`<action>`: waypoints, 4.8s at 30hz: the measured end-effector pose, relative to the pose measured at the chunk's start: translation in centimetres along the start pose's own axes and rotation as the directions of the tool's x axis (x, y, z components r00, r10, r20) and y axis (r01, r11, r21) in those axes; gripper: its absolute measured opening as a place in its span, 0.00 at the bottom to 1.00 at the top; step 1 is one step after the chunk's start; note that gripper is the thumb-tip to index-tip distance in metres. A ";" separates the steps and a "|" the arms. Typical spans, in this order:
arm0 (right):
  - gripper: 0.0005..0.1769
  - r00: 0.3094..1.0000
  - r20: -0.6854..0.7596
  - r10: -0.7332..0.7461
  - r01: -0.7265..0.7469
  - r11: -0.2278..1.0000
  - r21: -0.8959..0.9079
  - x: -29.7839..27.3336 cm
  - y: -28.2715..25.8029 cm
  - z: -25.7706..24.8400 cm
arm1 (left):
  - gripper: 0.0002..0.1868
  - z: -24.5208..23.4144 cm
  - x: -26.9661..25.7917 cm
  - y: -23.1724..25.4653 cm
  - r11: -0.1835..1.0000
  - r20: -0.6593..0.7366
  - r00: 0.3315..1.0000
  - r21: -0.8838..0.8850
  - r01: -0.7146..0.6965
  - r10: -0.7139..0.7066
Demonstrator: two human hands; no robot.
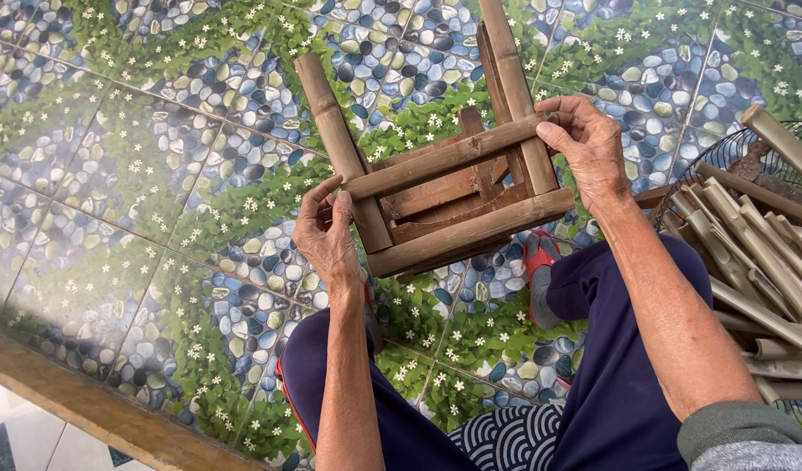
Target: The person assembles a small bamboo stool by fitting crossbars into the leg frame and securing them with a wooden peg. They use a hammer to drive the peg into place, completing the assembly of one joint.
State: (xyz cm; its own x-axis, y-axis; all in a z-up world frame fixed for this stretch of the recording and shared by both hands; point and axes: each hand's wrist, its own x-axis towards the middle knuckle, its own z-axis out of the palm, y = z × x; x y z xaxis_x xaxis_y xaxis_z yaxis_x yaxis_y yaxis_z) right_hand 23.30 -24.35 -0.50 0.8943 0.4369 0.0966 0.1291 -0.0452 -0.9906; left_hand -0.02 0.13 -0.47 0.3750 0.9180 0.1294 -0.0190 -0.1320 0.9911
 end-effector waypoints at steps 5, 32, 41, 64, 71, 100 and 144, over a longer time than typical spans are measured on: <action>0.17 1.000 -0.012 0.004 -0.004 1.000 0.006 -0.1 -0.3 0.4 | 0.10 0.1 -0.1 0.6 1.000 -0.022 1.000 -0.014 -0.005 0.004; 0.18 1.000 0.026 -0.017 0.018 0.999 -0.034 -0.1 0.6 -0.1 | 0.13 -0.4 -0.5 4.9 0.985 0.038 0.990 -0.098 0.140 -0.137; 0.20 0.997 0.042 0.064 -0.068 0.991 0.119 0.5 0.6 -0.2 | 0.17 -0.4 -0.4 5.5 0.977 0.046 0.977 -0.028 0.212 -0.210; 0.16 0.999 -0.048 0.009 -0.010 1.000 -0.016 0.2 0.5 0.5 | 0.11 0.3 0.2 -0.1 0.999 -0.009 0.999 0.002 0.048 -0.048; 0.16 0.997 -0.080 0.021 -0.018 0.999 0.039 0.0 -0.2 1.3 | 0.11 0.1 0.4 -0.7 0.999 0.016 0.999 -0.031 0.035 -0.035; 0.13 0.998 0.014 -0.064 0.062 0.991 0.121 0.5 -0.2 0.7 | 0.14 -0.1 -0.1 2.0 0.991 0.116 0.987 -0.058 0.117 -0.109; 0.12 1.000 0.002 0.006 -0.006 0.995 0.099 0.1 -0.2 0.7 | 0.15 -0.3 0.4 -0.2 0.983 0.086 0.982 -0.069 0.173 -0.167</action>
State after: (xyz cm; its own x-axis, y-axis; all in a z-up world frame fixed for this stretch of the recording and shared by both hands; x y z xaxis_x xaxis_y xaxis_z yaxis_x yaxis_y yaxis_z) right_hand 23.09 -23.65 -0.37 0.8944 0.4380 0.0906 0.0808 0.0411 -0.9959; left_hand -0.13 0.68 -0.63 0.4509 0.8916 -0.0411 -0.0173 0.0547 0.9984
